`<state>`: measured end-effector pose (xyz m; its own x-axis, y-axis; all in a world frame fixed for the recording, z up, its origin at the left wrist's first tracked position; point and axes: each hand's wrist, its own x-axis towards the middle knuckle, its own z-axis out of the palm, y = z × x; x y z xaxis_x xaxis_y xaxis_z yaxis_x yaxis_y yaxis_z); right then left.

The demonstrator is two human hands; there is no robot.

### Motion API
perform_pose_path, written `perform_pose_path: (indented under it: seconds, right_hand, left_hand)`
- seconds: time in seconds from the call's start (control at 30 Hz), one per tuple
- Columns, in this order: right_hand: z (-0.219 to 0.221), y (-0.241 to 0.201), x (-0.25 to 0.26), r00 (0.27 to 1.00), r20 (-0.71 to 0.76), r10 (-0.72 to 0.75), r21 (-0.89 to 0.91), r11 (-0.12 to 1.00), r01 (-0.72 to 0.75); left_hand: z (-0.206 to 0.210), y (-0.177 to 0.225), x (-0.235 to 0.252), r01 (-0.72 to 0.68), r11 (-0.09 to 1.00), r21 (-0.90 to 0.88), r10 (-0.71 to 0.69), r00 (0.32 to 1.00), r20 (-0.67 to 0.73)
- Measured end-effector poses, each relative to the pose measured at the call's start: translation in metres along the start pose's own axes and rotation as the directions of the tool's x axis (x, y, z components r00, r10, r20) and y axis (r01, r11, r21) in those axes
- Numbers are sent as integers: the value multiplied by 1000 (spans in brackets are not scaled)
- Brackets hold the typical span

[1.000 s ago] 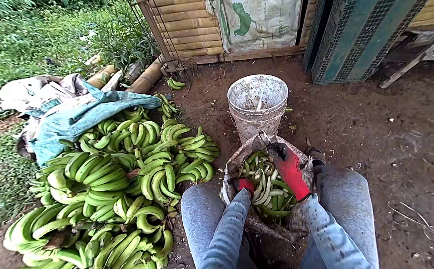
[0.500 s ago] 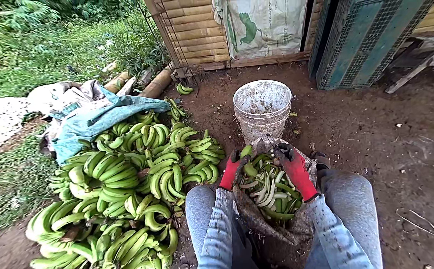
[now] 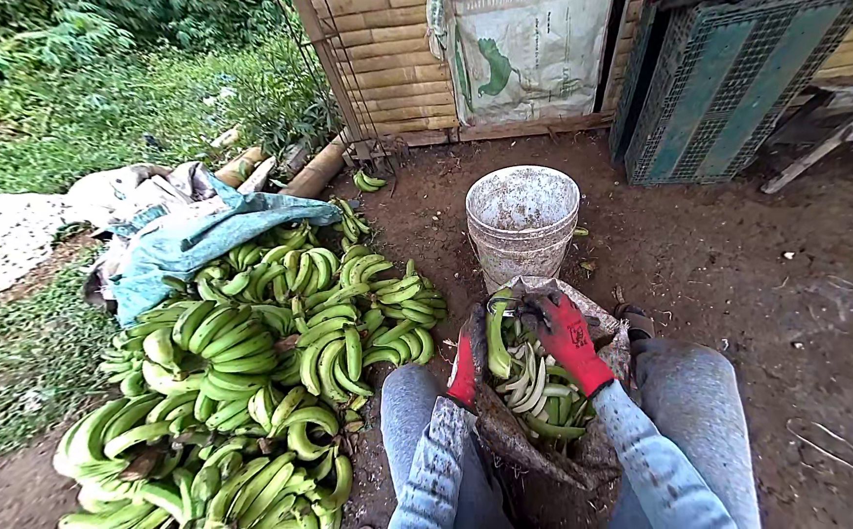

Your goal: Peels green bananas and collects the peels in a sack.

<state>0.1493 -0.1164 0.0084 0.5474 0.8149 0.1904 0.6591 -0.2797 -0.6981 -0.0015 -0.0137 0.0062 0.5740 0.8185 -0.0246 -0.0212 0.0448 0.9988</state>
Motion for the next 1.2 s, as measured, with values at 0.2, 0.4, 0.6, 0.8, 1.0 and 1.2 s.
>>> perform_pose_path:
  seconds: [0.2, 0.4, 0.6, 0.8, 1.0, 1.2]
  right_hand:
    - [-10, 1, -1, 993, 16, 116, 297, 948, -116]
    - [1, -9, -12, 977, 202, -64, 130, 991, 38]
    - [-2, -6, 7, 995, 19, 93, 13, 996, -94]
    - [-15, 10, -1, 989, 96, 116, 94, 988, -125]
    - [-7, -16, -20, 996, 87, 37, 138, 989, -48]
    - [16, -44, -32, 982, 135, -133, -35, 990, 139]
  left_hand:
    - [-6, 4, 5, 31, 996, -83, -39, 994, -97]
    - [-15, -2, 6, 231, 932, -279, -200, 970, 136]
    - [-12, -4, 3, 121, 992, 45, -126, 982, 143]
    - [-14, 7, 0, -127, 913, 388, 18, 962, 272]
    - [-31, 3, 17, -90, 983, -157, 61, 982, -178]
    - [-27, -2, 27, -64, 928, -367, -30, 969, -245]
